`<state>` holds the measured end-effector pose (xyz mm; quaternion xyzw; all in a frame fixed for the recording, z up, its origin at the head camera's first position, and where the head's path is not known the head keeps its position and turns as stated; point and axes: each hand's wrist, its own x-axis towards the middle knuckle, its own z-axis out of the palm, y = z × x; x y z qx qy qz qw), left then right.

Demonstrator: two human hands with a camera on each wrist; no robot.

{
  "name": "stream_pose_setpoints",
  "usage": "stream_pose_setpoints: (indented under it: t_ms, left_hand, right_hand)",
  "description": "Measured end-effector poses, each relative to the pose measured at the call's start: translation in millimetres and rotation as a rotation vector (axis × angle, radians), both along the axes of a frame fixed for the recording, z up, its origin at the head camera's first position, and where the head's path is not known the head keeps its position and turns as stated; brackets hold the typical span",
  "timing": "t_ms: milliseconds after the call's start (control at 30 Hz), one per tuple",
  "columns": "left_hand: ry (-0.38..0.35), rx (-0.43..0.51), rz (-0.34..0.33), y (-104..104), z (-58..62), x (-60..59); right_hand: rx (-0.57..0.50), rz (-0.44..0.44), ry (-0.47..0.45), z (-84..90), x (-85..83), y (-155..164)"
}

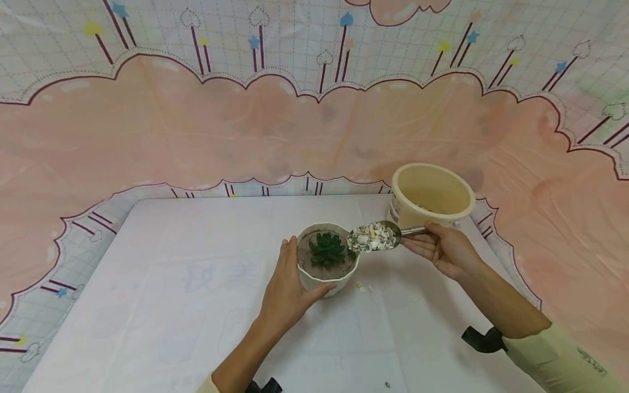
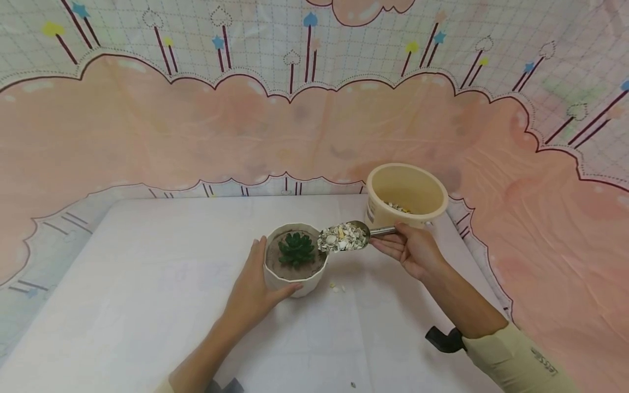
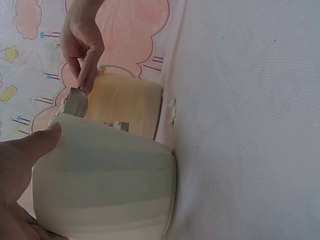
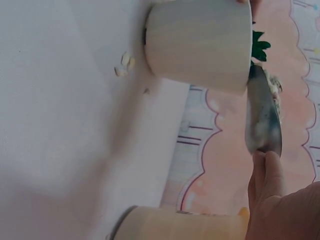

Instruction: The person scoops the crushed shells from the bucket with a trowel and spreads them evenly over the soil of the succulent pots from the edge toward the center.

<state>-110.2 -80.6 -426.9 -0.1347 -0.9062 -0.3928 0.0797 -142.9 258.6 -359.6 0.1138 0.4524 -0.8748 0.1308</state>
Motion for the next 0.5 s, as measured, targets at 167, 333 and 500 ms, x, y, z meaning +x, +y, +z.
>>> stream_pose_setpoints:
  t_ms: [167,333,500]
  left_hand:
    - [-0.008,0.003,0.003,0.1,-0.1,-0.2]
    - [-0.009,0.000,0.001,-0.3,-0.2,-0.8]
    - [-0.013,0.007,-0.003,-0.5,0.0,-0.7]
  right_hand:
    - [0.025,-0.007,0.007,3.0,-0.7,-3.6]
    - [0.044,-0.007,0.028,4.6,-1.7,-7.6]
    - [0.069,-0.001,0.046,5.6,-2.6,-9.9]
